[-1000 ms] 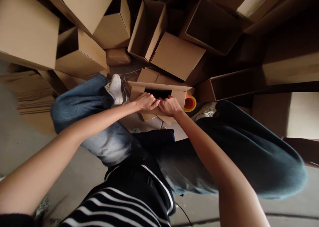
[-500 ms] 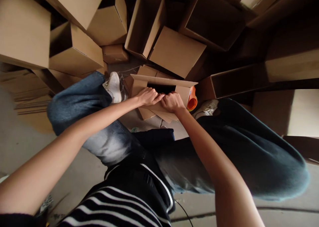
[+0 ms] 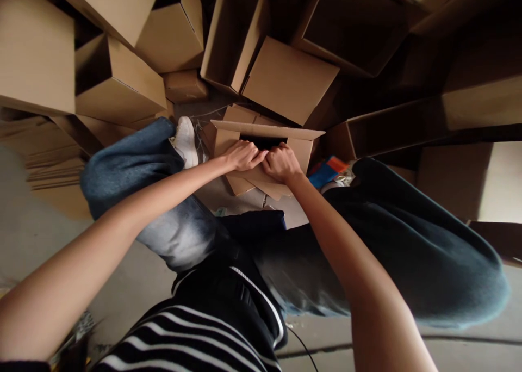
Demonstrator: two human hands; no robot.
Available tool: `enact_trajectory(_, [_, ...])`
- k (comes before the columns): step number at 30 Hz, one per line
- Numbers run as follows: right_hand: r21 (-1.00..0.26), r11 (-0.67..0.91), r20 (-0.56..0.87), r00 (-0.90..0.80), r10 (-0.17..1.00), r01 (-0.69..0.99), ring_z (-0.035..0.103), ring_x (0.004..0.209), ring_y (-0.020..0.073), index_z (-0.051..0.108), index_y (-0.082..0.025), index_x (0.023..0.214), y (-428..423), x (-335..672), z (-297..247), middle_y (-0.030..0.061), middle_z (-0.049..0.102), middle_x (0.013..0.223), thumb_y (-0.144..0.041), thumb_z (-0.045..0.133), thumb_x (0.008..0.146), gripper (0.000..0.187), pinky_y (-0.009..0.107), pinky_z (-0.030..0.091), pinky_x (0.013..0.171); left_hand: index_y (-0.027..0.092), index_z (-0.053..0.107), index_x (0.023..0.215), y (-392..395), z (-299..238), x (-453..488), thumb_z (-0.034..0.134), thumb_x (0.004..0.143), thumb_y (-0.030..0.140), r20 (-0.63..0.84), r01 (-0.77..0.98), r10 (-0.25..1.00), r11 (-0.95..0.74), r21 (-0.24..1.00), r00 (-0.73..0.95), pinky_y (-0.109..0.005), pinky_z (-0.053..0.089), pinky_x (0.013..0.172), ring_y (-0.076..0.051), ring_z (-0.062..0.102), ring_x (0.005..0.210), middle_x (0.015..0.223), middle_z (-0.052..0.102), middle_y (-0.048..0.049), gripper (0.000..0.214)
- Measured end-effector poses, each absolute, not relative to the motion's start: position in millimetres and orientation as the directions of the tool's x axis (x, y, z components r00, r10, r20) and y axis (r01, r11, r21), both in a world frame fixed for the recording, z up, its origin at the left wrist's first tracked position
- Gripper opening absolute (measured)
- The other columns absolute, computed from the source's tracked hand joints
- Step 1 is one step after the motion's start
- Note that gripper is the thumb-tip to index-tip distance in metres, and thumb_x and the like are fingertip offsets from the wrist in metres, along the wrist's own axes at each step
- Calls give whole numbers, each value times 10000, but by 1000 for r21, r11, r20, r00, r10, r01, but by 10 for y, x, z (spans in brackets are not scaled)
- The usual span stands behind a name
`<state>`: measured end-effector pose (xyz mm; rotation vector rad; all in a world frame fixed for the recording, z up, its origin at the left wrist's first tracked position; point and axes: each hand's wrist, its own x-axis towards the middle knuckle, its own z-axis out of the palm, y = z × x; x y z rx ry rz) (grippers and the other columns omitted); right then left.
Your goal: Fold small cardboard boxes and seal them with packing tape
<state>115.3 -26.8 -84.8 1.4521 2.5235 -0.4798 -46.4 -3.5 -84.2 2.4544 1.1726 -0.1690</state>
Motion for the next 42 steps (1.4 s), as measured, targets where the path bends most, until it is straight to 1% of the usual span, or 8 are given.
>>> enact_trajectory(4, [-174, 459, -338, -490, 804, 872, 563, 751, 243, 745, -94, 844, -272, 1150, -843, 187, 717, 877, -257, 334, 948, 454, 379, 365, 821, 91, 806, 856, -33, -817, -454, 315, 1038, 444, -296, 770, 716, -539, 341, 632, -369, 487, 763, -276, 720, 829, 854, 776, -181, 632])
enact_trajectory(8, [-159, 464, -358, -489, 796, 872, 565, 785, 257, 750, -85, 869, -269, 1151, -836, 197, 707, 888, -257, 322, 954, 469, 396, 362, 836, 108, 807, 899, -23, -831, -459, 346, 1029, 418, -308, 761, 696, -575, 300, 648, -353, 481, 757, -267, 714, 833, 867, 780, -165, 571])
enact_trajectory(15, [-165, 454, -355, -483, 801, 875, 570, 804, 270, 749, -95, 876, -270, 1152, -839, 197, 711, 895, -260, 336, 949, 451, 405, 363, 852, 97, 809, 883, -22, -806, -451, 311, 1037, 398, -321, 768, 698, -562, 308, 640, -367, 476, 757, -277, 713, 827, 878, 776, -180, 602])
enact_trajectory(27, [-189, 458, -348, -495, 796, 869, 545, 733, 228, 733, -99, 836, -261, 1153, -833, 179, 701, 851, -256, 329, 941, 446, 385, 354, 851, 118, 809, 876, -15, -797, -452, 302, 1042, 393, -321, 757, 686, -598, 263, 653, -346, 475, 732, -258, 718, 815, 871, 782, -159, 600])
enact_trajectory(30, [-239, 456, -257, -509, 822, 857, 555, 751, 234, 710, -110, 844, -265, 1177, -870, 166, 693, 830, -270, 315, 948, 439, 372, 369, 828, 106, 809, 865, -14, -789, -451, 286, 1046, 400, -317, 757, 687, -594, 274, 654, -347, 476, 721, -266, 722, 814, 866, 781, -168, 627])
enact_trajectory(33, [-314, 461, -70, -505, 860, 830, 579, 874, 268, 682, -130, 939, -296, 1220, -939, 147, 689, 873, -292, 322, 946, 395, 383, 394, 832, 94, 809, 842, -15, -776, -447, 264, 1050, 426, -307, 754, 689, -582, 303, 656, -343, 477, 720, -266, 726, 812, 847, 777, -178, 671])
enact_trajectory(37, [-367, 406, 138, -382, 914, 837, 549, 1141, 319, 602, -125, 1233, -386, 1265, -1048, 182, 643, 1188, -291, 366, 930, 419, 473, 388, 956, 101, 806, 856, -7, -775, -444, 265, 1045, 475, -294, 743, 685, -573, 346, 666, -352, 474, 714, -277, 730, 825, 880, 778, -181, 684])
enact_trajectory(42, [-339, 360, 236, -292, 927, 869, 377, 1420, 336, 425, -156, 1480, -444, 1237, -1039, 182, 463, 1496, -294, 359, 923, 577, 562, 273, 1107, 139, 793, 787, 8, -775, -448, 237, 1050, 493, -309, 743, 681, -557, 371, 664, -350, 471, 729, -255, 730, 807, 892, 784, -149, 709])
